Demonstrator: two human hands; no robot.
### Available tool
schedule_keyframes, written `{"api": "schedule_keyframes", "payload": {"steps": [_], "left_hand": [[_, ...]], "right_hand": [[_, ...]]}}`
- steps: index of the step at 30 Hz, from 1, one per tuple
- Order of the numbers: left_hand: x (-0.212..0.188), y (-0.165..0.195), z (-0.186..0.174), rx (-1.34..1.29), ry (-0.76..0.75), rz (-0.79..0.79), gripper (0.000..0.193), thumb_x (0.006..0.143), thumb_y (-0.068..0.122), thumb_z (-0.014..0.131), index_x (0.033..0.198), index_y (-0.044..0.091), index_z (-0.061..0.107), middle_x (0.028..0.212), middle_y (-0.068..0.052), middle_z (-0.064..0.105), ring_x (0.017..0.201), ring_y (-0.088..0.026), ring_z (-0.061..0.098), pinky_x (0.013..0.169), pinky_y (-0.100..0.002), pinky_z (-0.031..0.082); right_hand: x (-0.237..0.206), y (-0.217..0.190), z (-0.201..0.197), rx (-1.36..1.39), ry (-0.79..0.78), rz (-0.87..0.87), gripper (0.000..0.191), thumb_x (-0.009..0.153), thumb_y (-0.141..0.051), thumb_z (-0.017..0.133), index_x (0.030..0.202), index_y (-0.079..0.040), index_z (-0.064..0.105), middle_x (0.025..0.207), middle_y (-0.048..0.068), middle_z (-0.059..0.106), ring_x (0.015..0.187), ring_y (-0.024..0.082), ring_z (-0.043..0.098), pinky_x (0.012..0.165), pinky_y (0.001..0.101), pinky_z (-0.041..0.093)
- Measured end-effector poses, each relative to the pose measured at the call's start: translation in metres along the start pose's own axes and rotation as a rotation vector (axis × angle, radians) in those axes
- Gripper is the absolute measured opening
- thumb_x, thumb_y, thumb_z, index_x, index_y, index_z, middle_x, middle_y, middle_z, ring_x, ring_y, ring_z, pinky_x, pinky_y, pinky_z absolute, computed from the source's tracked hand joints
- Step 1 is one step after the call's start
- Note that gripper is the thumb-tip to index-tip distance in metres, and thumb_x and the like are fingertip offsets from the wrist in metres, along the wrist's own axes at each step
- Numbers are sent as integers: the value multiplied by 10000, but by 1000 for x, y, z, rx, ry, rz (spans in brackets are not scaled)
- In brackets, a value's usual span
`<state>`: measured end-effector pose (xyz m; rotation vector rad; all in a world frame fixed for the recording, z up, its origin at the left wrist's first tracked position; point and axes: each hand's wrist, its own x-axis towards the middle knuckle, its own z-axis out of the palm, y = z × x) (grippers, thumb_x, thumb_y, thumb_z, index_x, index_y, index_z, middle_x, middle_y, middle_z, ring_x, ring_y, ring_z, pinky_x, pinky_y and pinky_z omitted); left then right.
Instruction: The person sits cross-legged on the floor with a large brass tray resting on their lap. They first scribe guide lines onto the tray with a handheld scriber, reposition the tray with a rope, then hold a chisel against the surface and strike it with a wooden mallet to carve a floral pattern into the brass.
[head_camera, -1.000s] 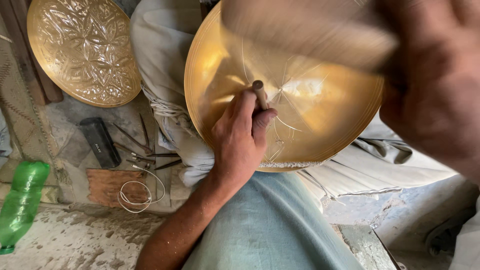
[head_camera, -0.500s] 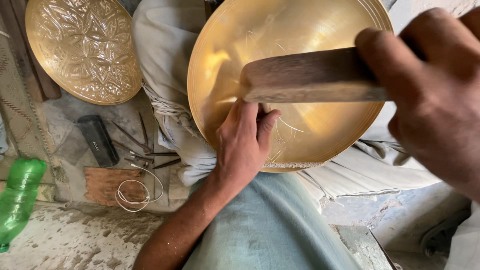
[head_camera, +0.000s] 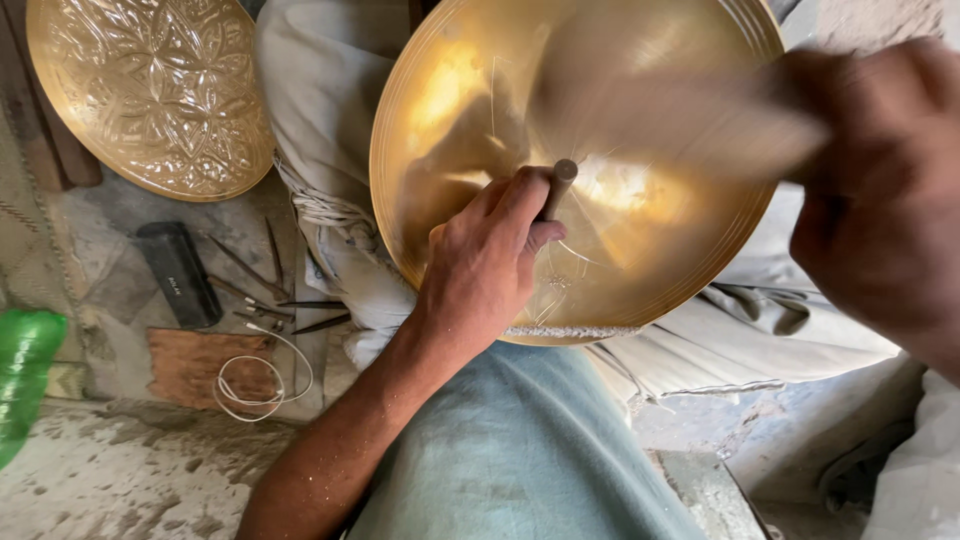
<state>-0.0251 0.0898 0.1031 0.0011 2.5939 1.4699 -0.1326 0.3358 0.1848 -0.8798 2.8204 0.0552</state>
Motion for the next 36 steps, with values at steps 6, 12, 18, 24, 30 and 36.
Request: {"api": "schedule_keyframes", "payload": {"steps": [6, 12, 18, 24, 30, 36], "left_hand": [[-7, 2, 3, -30, 141, 0, 343, 1001, 164, 729, 1252, 57, 521, 1028, -116, 678, 929, -314, 711, 763, -450, 572], [9, -8, -11, -53, -108, 84, 315, 975, 139, 724, 1236, 67, 563, 1005, -92, 701, 884, -282, 729, 700, -406, 584], [19, -7, -15, 11, -212, 129, 315, 951, 121, 725, 1214, 78, 557, 968, -96, 667, 852, -286, 718, 663, -416, 578], [18, -6, -12, -7, -229, 92, 275, 986, 126, 697, 1215, 66, 556, 970, -90, 658, 814, -255, 719, 637, -387, 586], [-9, 2, -1, 0, 97, 14, 302, 1001, 164, 706, 1218, 18, 555, 1033, -138, 663, 892, -304, 705, 715, -417, 579], [-35, 3, 21, -36, 278, -103, 239, 1049, 171, 704, 1050, 3, 534, 933, -139, 605, 810, -296, 654, 711, -421, 525]], "right_hand": [[13, -6, -8, -35, 2, -29, 524, 805, 132, 729, 1302, 18, 609, 988, 204, 610, 829, 320, 610, 726, 410, 516], [-6, 20, 16, 51, -9, 18, 538, 770, 134, 737, 1284, 34, 616, 1001, 217, 622, 845, 338, 625, 722, 419, 523], [-33, 35, 40, 375, -47, 166, 552, 735, 135, 744, 1266, 51, 622, 1015, 231, 634, 861, 356, 640, 718, 428, 531], [-38, 17, 34, 514, -37, 188, 567, 700, 136, 752, 1249, 67, 628, 1029, 245, 646, 877, 374, 655, 715, 437, 538], [14, -12, -11, 449, 44, -50, 582, 665, 138, 759, 1231, 83, 635, 1042, 258, 658, 894, 392, 670, 711, 446, 546], [49, -56, -63, 167, -2, -316, 575, 633, 64, 800, 1190, 62, 656, 1013, 240, 666, 858, 371, 677, 690, 437, 551]]}}
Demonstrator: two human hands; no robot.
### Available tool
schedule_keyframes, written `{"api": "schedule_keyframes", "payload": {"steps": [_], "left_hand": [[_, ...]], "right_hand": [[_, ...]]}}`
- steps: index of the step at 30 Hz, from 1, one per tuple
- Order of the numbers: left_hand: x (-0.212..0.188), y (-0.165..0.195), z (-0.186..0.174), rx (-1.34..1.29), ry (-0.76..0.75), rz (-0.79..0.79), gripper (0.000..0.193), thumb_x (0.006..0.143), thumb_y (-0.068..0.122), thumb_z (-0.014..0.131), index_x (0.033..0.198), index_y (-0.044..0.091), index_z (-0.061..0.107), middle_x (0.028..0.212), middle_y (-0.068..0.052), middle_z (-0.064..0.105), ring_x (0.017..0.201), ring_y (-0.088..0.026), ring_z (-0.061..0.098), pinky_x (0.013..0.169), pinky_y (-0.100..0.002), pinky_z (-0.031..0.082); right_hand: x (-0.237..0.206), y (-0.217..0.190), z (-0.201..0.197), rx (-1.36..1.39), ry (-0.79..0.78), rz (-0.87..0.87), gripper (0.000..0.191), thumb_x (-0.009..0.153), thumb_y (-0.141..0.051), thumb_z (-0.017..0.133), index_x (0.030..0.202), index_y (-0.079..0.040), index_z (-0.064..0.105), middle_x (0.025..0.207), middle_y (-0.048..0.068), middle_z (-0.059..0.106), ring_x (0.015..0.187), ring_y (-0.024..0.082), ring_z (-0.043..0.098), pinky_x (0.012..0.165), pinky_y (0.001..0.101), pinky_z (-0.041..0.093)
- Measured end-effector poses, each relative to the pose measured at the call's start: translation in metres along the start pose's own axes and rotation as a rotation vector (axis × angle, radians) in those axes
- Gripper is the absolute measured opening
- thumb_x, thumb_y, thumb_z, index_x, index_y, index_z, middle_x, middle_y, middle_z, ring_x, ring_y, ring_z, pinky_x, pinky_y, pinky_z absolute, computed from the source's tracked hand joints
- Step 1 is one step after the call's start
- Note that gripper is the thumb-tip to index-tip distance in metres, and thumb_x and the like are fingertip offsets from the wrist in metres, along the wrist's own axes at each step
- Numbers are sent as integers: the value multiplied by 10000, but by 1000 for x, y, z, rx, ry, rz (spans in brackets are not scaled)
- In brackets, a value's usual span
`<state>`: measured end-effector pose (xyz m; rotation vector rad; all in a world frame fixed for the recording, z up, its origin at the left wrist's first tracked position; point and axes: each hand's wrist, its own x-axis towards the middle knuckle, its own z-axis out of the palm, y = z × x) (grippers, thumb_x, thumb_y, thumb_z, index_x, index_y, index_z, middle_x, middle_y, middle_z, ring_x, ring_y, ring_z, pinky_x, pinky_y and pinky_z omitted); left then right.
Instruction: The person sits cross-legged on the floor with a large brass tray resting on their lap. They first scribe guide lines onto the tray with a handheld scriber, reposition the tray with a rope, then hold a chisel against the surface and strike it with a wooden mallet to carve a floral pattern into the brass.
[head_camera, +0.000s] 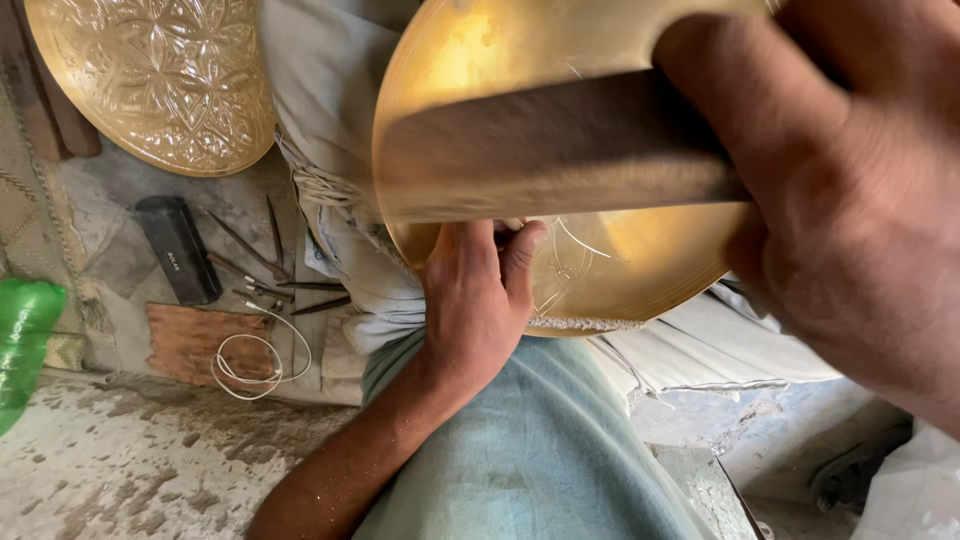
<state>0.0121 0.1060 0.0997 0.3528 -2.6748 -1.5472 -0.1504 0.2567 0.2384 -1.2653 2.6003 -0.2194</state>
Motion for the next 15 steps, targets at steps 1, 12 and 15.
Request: {"api": "schedule_keyframes", "payload": {"steps": [1, 12, 15], "left_hand": [[-3, -1, 2, 21, 18, 1, 244, 1053, 173, 708, 1024, 8, 530, 930, -143, 598, 805, -299, 645, 706, -419, 516], [1, 2, -2, -114, 31, -107, 263, 1039, 177, 702, 1084, -7, 519, 932, -114, 641, 779, -241, 699, 684, -356, 565], [6, 2, -3, -159, 28, -84, 260, 1050, 180, 687, 1074, -4, 505, 967, -123, 638, 795, -246, 699, 693, -350, 576]], "right_hand": [[4, -6, -4, -104, -55, -18, 558, 631, -12, 835, 1163, 28, 671, 973, 210, 665, 809, 335, 670, 672, 422, 550], [-4, 2, 5, -486, 4, -53, 407, 804, -103, 770, 1196, -55, 672, 928, 119, 607, 818, 270, 654, 692, 350, 544], [-1, 12, 6, -416, 33, 25, 336, 907, -44, 748, 1220, -31, 626, 997, 146, 610, 915, 305, 678, 733, 369, 538]]}}
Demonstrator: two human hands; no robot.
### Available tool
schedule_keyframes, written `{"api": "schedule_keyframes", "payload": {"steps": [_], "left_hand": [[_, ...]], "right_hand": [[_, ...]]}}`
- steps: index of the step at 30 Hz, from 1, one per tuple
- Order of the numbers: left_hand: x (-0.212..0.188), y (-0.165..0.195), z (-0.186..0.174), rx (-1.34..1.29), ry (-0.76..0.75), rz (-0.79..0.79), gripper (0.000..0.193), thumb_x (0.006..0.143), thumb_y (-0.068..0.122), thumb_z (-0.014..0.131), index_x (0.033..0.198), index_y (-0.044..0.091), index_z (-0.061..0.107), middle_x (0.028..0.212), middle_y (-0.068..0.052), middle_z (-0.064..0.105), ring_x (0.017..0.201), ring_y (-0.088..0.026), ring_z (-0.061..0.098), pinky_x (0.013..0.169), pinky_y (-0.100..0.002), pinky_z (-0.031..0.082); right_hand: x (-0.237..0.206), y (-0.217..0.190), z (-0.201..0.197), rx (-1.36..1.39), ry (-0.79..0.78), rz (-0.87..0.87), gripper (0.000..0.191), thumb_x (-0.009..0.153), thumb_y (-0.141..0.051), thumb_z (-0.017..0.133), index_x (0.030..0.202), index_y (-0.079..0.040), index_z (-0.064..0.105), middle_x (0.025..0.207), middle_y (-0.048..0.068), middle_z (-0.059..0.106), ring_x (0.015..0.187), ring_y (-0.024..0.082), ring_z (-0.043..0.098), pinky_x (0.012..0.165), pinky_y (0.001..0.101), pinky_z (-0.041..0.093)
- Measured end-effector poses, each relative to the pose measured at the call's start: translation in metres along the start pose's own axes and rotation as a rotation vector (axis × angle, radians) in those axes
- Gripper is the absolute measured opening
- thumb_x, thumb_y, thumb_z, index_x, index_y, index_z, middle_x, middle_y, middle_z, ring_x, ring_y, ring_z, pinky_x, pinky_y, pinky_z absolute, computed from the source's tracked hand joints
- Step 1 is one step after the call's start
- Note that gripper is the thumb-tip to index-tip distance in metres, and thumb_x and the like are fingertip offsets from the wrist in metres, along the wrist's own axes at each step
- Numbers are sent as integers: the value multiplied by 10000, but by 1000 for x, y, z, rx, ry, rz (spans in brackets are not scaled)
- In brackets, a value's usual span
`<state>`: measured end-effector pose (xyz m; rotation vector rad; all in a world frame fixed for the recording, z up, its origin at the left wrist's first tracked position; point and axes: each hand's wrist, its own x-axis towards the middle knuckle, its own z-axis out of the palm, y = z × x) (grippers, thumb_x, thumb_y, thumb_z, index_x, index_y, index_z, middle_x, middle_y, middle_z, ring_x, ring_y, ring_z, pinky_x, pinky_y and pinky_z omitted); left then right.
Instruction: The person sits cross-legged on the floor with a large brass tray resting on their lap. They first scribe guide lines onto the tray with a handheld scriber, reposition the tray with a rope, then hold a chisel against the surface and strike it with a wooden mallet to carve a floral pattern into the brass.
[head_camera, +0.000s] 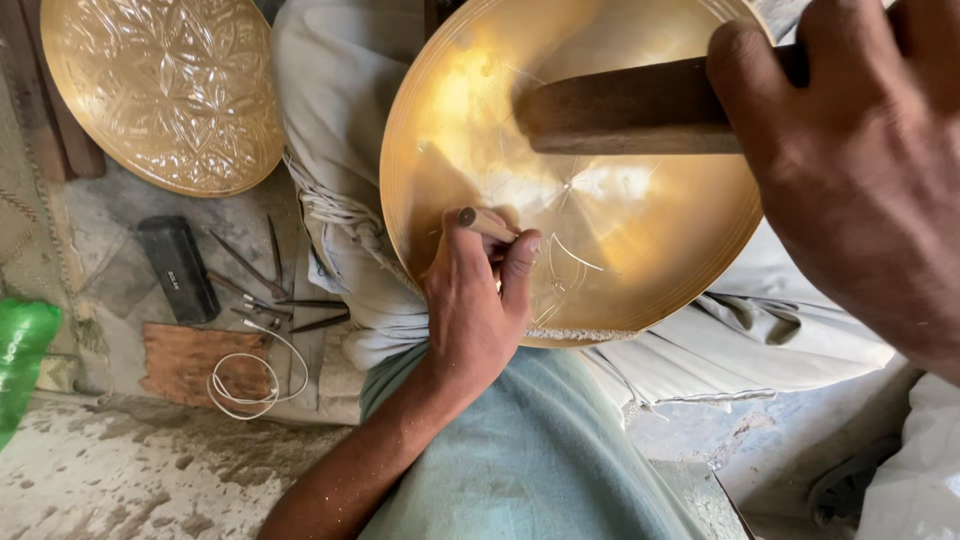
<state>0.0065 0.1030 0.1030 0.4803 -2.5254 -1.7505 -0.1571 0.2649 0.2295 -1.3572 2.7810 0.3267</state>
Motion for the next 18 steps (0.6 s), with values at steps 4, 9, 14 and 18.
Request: {"api": "schedule_keyframes", "payload": {"steps": [4, 9, 14, 18], "left_hand": [[2, 0, 1, 42, -1, -27, 266, 1018, 184, 695, 1050, -8, 514, 934, -126, 637, 762, -259, 700, 661, -371, 560], [3, -1, 1, 88, -32, 112, 239, 1036, 168, 691, 1064, 1, 522, 930, -125, 636, 817, -300, 687, 727, -414, 551], [20, -4, 0, 180, -154, 168, 269, 977, 186, 748, 1063, 31, 545, 947, -147, 664, 838, -356, 687, 698, -453, 533], [34, 1, -4, 186, -357, 151, 273, 950, 156, 730, 1119, 19, 565, 983, -158, 685, 862, -354, 710, 689, -458, 554]], "right_hand": [[10, 0, -10, 457, -10, 123, 520, 780, 20, 765, 1283, 6, 636, 1010, 191, 663, 860, 400, 687, 754, 502, 565], [12, 1, -21, 235, -23, 24, 526, 718, -60, 828, 1227, -75, 696, 933, 146, 700, 849, 360, 710, 728, 470, 569], [-13, 15, -2, 243, -22, 120, 508, 736, -94, 804, 1236, -83, 712, 973, 144, 707, 870, 349, 709, 791, 469, 583], [-49, 11, 16, 365, -130, 304, 356, 898, -51, 744, 1250, -43, 688, 988, 159, 713, 763, 310, 713, 689, 427, 597]]}}
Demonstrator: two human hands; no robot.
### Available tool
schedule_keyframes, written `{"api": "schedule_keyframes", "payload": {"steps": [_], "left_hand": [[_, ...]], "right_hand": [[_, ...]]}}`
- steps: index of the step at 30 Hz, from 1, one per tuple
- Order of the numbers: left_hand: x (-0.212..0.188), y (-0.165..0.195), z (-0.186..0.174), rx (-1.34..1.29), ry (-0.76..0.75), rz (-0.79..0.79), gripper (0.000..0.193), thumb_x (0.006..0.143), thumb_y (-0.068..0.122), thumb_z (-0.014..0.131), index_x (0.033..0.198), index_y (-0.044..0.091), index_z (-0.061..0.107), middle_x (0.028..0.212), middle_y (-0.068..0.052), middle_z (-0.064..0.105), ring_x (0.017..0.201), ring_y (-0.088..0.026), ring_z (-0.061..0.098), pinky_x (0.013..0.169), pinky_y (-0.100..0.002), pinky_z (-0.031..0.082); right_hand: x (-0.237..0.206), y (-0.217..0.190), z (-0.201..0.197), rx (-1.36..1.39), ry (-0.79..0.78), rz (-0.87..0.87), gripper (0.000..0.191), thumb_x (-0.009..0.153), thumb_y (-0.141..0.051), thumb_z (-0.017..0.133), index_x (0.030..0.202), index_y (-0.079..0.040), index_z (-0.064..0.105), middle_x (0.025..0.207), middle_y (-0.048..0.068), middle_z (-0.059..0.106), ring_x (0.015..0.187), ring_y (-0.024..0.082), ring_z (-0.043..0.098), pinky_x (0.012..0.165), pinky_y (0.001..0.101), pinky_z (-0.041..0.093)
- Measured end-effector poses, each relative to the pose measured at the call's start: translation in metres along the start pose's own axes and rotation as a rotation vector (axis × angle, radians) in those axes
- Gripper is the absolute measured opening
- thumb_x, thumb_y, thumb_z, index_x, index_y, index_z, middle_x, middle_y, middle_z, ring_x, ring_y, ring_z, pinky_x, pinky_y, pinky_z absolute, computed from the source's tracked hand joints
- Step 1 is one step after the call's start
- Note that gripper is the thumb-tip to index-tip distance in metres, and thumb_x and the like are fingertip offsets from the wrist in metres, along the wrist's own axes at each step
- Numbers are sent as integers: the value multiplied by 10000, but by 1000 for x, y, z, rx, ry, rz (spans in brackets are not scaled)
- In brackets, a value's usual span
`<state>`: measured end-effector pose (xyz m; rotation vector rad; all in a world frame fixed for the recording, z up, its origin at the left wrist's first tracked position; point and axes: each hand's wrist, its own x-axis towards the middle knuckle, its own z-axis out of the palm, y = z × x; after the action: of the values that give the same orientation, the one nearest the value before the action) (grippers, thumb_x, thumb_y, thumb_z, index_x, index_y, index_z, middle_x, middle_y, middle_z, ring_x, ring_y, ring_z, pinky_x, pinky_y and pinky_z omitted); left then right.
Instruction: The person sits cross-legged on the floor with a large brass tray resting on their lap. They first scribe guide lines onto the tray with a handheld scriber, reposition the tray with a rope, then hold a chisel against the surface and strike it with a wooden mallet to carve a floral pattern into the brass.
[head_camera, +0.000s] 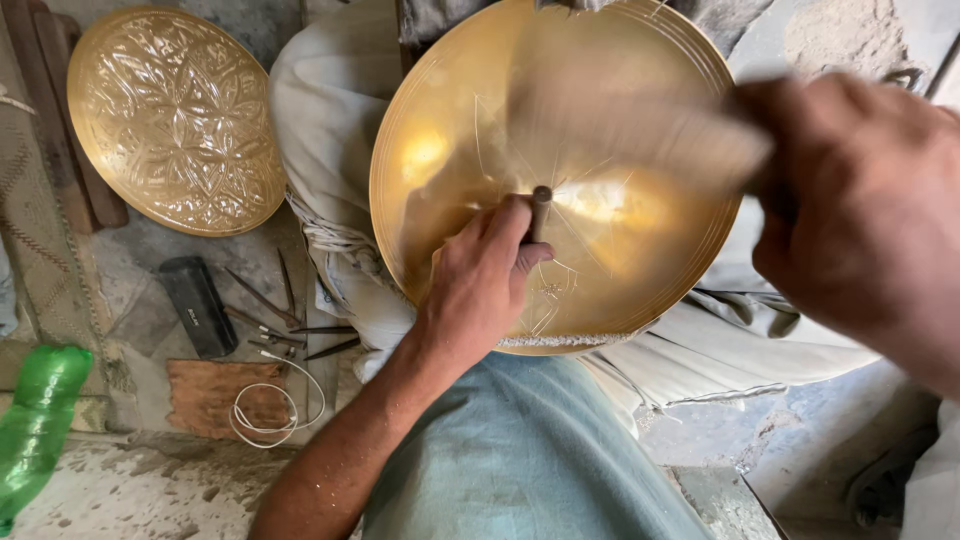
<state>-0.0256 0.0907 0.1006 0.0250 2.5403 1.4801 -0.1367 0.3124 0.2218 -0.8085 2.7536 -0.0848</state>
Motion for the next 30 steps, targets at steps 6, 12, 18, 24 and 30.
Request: {"api": "schedule_keyframes", "payload": {"steps": [6, 12, 18, 24, 30], "left_hand": [[22, 8, -15, -47, -244, 185, 328, 905, -3, 655, 1225, 37, 593, 1034, -156, 688, 927, -335, 714, 756, -439, 584], [38, 17, -16, 139, -526, 248, 286, 920, 1, 594, 1183, 106, 631, 939, -83, 705, 881, -255, 745, 728, -400, 600], [36, 17, -18, 28, -464, 271, 322, 929, 3, 586, 1238, 90, 606, 992, -115, 715, 838, -253, 756, 706, -380, 610], [22, 7, -24, -140, -93, 150, 423, 927, 96, 738, 1302, 54, 546, 1021, -162, 710, 891, -303, 753, 713, -418, 576], [14, 4, -22, -43, -78, 174, 438, 929, 143, 753, 1311, 57, 557, 978, -156, 707, 859, -332, 726, 710, -445, 547]], "right_hand": [[-56, 6, 33, -96, -87, 179, 328, 910, 15, 694, 1231, -52, 695, 879, 127, 743, 651, 243, 716, 586, 379, 599], [-108, -6, 66, 62, 70, 315, 443, 779, 2, 684, 1220, 13, 638, 940, 185, 720, 750, 318, 720, 648, 441, 581], [-120, -12, 73, -31, 124, 323, 546, 799, -49, 672, 1342, -20, 630, 1019, 165, 683, 889, 338, 686, 828, 483, 543], [-89, -3, 50, -329, 96, 333, 231, 1010, -100, 702, 1237, -138, 675, 929, 78, 700, 716, 240, 630, 693, 400, 487], [-49, -2, 32, -489, -43, 290, 415, 894, -111, 669, 1287, -245, 671, 877, 43, 702, 675, 187, 627, 622, 339, 491]]}}
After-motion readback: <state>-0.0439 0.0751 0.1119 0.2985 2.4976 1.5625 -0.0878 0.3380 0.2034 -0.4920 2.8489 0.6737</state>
